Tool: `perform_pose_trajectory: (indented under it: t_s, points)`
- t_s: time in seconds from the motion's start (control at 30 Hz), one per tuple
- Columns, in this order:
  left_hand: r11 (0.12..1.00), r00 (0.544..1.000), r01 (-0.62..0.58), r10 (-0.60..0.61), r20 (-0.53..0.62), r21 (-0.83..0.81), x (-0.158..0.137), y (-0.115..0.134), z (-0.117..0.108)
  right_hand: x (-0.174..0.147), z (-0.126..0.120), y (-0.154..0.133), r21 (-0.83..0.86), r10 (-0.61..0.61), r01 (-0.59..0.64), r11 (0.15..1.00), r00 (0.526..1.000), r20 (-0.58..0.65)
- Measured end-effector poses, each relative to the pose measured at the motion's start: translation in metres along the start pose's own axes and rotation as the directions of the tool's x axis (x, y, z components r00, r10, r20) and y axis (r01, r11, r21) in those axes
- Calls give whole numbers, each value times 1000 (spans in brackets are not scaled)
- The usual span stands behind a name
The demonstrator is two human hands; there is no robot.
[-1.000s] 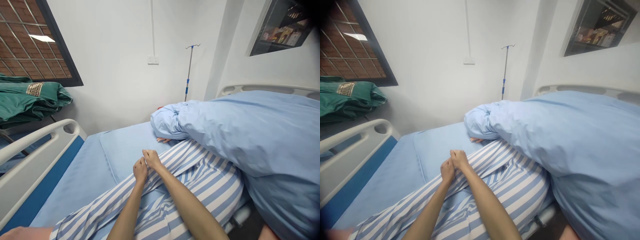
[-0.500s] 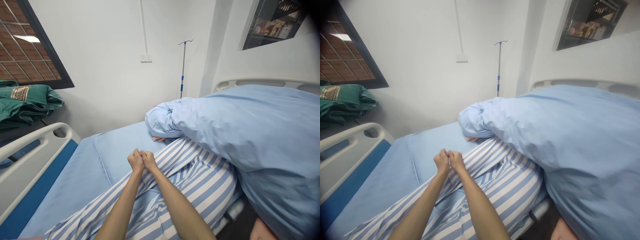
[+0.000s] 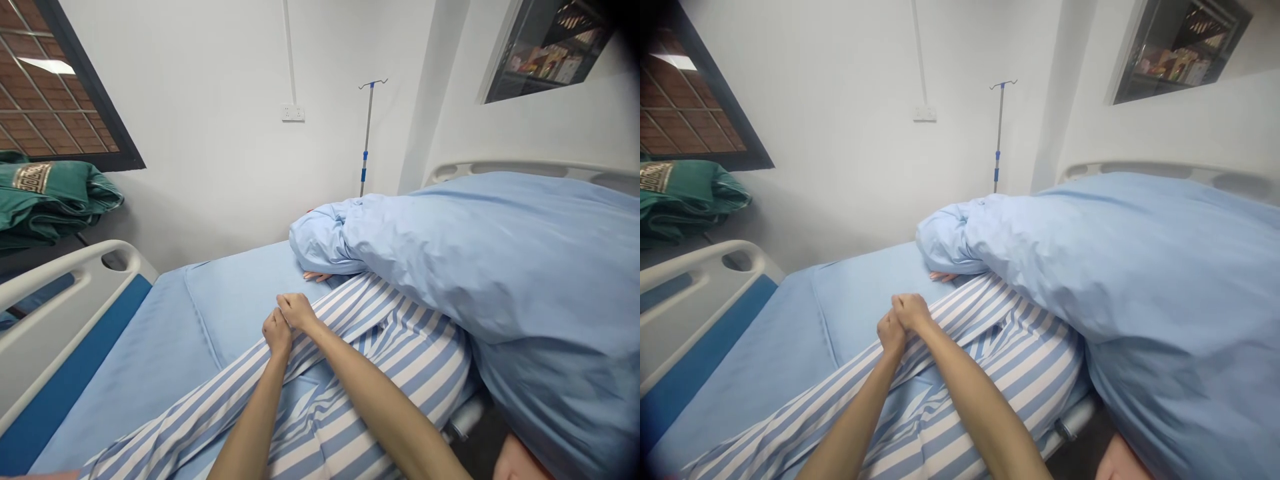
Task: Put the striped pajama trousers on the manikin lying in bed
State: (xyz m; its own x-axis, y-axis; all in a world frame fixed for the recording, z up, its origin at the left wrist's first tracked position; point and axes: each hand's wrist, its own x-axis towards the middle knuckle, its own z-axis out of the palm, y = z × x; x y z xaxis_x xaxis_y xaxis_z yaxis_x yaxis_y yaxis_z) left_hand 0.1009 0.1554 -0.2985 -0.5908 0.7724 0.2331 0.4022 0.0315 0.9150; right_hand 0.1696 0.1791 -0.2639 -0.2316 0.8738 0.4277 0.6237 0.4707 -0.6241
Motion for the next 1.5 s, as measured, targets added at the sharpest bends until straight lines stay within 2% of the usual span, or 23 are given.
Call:
perform_pose_trajectory:
  t_s: [0.1,0.2,0.4,0.53,0.7,0.77,0.87,0.93,1.1,1.23,1.33,1.4,1.5]
  points:
    - [998,999,-38,39,-16,52,-2,-1,0,-5,0,12,6,73,-73,997,996,-51]
    - [995,999,-47,47,2,93,-2,1,2,-11,3,19,52,88,-84,995,993,-80]
    - [999,999,5,-7,33,43,4,21,20,-6,0,25,352,150,-92,932,979,-140]
    - [995,998,-42,38,42,92,2,26,29,-3,2,30,459,199,-105,882,967,-161]
    - [978,992,-94,76,100,189,-4,22,27,-4,1,26,343,216,-154,926,964,-152]
    - [980,991,-87,68,111,179,-5,22,26,-3,-6,23,225,158,-123,966,977,-144]
    - [987,990,-94,79,120,131,-5,22,25,0,-21,24,43,16,-11,999,992,-123]
    - [988,992,-105,95,88,116,-6,22,25,2,-28,29,2,0,0,1000,994,-106]
    - [994,996,-73,68,53,81,-6,26,28,-1,-28,46,84,95,-86,993,988,-120]
    - [998,997,34,-30,72,-54,0,47,40,-2,-27,50,168,115,-90,982,982,-152]
    - [987,993,26,-7,114,-159,3,58,53,0,-28,51,255,142,-96,962,975,-171]
    - [985,992,14,8,125,-171,2,55,58,0,-27,52,285,156,-99,953,970,-185]
    - [996,992,-21,30,119,-83,-3,41,60,-1,-23,52,282,180,-121,952,964,-196]
